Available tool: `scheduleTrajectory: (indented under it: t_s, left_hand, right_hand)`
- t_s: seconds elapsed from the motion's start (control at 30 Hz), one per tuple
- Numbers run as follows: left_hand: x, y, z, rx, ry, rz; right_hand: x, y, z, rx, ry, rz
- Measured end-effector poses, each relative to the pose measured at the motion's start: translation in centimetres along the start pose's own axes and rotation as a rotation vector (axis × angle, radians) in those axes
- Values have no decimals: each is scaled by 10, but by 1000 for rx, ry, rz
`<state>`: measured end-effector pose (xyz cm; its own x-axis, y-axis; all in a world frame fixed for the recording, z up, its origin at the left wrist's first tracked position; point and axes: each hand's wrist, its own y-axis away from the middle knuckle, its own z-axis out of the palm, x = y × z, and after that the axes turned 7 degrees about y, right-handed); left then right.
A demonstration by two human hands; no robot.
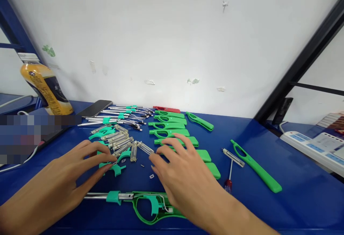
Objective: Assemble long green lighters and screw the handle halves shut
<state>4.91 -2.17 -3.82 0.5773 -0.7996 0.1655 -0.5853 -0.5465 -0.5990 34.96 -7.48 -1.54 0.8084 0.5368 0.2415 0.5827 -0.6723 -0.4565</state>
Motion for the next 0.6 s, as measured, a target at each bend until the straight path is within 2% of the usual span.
scheduleTrajectory:
  t_s: [0.07,0.17,0.3,0.4,0.6]
  left_hand:
    - [0,0,0,-24,2,9]
    - [1,-5,4,-76,-26,45]
    - [3,-18,13,-176,-123,73]
    - [2,-28,18,-184,-178,49]
    - [0,-29,7,-185,-230,56]
  right_hand:
    - [3,-21,5,-104,56,-39]
    - [4,-46,16,-183,108,-46]
    - [0,-63,28,-229,126,-49]
    - [-4,-70,31,-246,130,-39]
    - [-10,-94,28,-294,111,-42]
